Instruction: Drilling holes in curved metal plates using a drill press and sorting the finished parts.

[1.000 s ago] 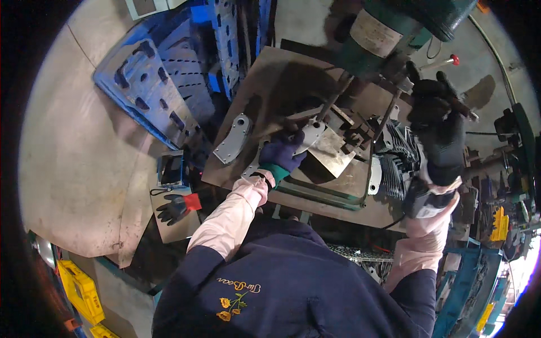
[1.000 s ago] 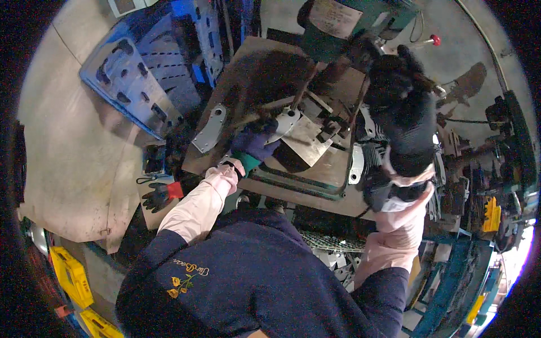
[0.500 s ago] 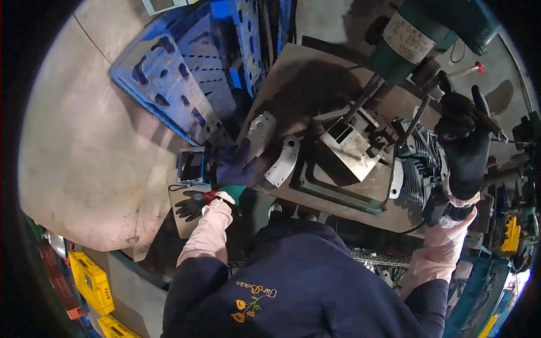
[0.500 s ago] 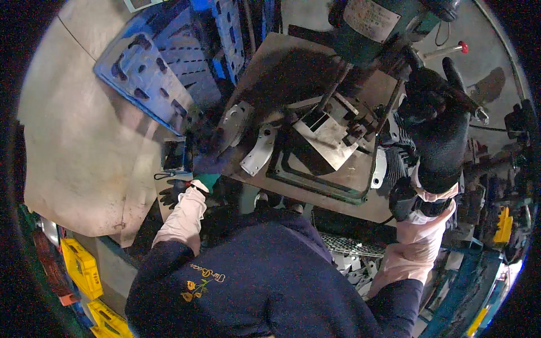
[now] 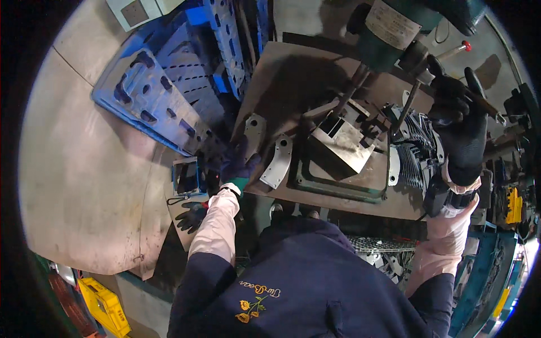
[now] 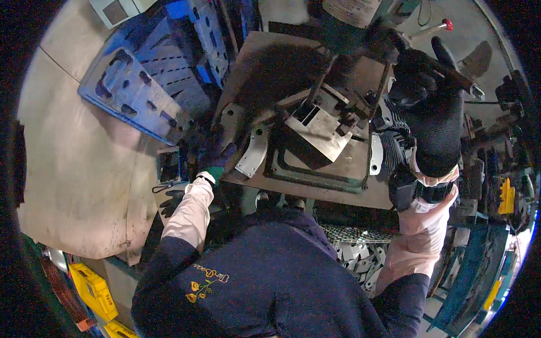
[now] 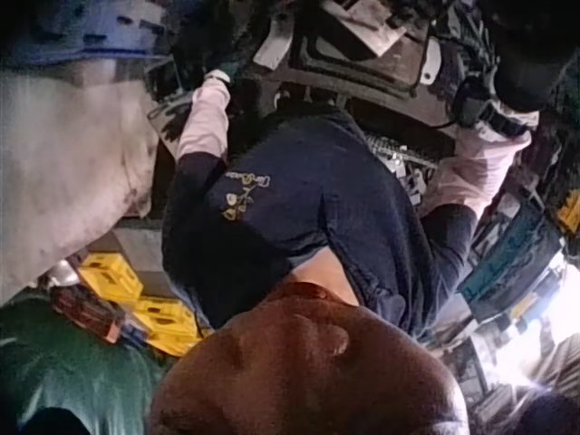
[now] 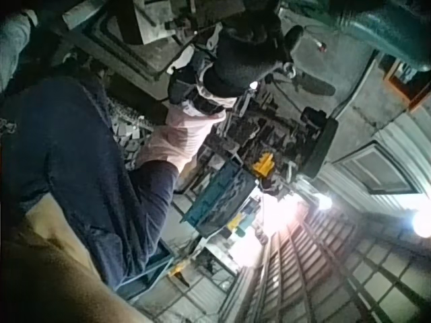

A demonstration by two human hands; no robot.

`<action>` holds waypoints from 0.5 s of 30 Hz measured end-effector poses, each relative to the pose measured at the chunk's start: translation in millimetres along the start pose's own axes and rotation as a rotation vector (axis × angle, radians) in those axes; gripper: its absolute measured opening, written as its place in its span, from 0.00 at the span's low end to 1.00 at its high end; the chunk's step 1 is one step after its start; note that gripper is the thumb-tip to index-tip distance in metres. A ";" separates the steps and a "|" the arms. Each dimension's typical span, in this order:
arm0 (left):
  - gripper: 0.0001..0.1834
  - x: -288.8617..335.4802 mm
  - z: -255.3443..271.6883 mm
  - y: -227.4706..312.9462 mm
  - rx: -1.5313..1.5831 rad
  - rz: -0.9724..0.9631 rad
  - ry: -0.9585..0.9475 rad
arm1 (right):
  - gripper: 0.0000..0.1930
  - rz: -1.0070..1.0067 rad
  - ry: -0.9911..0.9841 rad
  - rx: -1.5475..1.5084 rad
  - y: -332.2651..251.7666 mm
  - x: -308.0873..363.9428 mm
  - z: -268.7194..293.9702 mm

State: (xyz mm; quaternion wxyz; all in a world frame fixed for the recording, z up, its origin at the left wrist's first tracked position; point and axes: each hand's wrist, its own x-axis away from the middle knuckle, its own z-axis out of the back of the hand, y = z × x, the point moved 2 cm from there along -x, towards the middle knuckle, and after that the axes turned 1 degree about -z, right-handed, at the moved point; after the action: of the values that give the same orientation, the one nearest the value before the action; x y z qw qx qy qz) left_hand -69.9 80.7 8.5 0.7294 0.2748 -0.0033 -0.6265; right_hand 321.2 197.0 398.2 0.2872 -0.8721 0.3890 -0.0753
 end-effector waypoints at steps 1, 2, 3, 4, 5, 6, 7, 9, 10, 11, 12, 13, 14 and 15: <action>0.42 -2.4 4.9 2.3 0.006 0.013 -0.050 | 0.15 0.008 0.014 0.001 0.7 0.8 -0.8; 0.42 -3.6 7.0 2.9 0.012 0.027 -0.101 | 0.17 0.010 0.052 0.002 2.7 0.8 -3.8; 0.43 -2.5 3.3 -0.8 0.019 0.010 -0.115 | 0.18 0.027 0.090 0.033 2.6 3.3 -2.4; 0.44 -1.6 1.2 -7.0 0.022 -0.006 -0.126 | 0.19 0.041 0.124 0.063 2.2 4.5 -1.9; 0.45 0.1 -0.6 -13.2 0.024 -0.021 -0.137 | 0.20 0.070 0.158 0.122 2.1 7.4 5.4; 0.45 -1.2 -2.4 -14.1 0.063 0.005 -0.167 | 0.20 0.103 0.190 0.199 1.5 12.1 14.1; 0.46 -1.8 -4.7 -12.8 0.104 0.028 -0.198 | 0.21 0.137 0.226 0.278 0.2 17.8 22.5; 0.48 -0.1 -6.6 -12.9 0.119 0.072 -0.221 | 0.22 0.201 0.287 0.469 -1.5 30.8 46.6; 0.48 1.6 -6.4 -13.1 0.101 0.082 -0.215 | 0.22 0.182 0.313 0.492 -10.7 37.2 65.4; 0.49 7.4 -3.5 -16.0 0.078 0.101 -0.205 | 0.22 0.154 0.334 0.511 -21.5 39.8 91.8; 0.49 2.0 -5.5 -11.0 0.081 0.092 -0.199 | 0.20 0.231 0.335 0.566 -33.3 55.5 107.2; 0.50 8.2 3.3 -14.1 0.040 0.132 -0.178 | 0.18 0.403 0.456 0.575 -35.3 54.9 142.6; 0.50 5.4 8.9 -8.7 0.014 0.162 -0.160 | 0.16 0.404 0.300 0.575 -45.0 63.1 164.2; 0.49 -8.5 28.5 19.5 0.084 0.338 -0.351 | 0.15 0.461 0.397 0.668 -59.9 75.2 195.4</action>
State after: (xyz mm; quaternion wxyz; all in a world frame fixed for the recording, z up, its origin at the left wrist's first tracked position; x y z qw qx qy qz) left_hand -63.9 78.4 43.5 0.8001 0.1872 -0.2021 -0.5329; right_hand 480.1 261.0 263.8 0.4819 -0.5909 0.5749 -0.2968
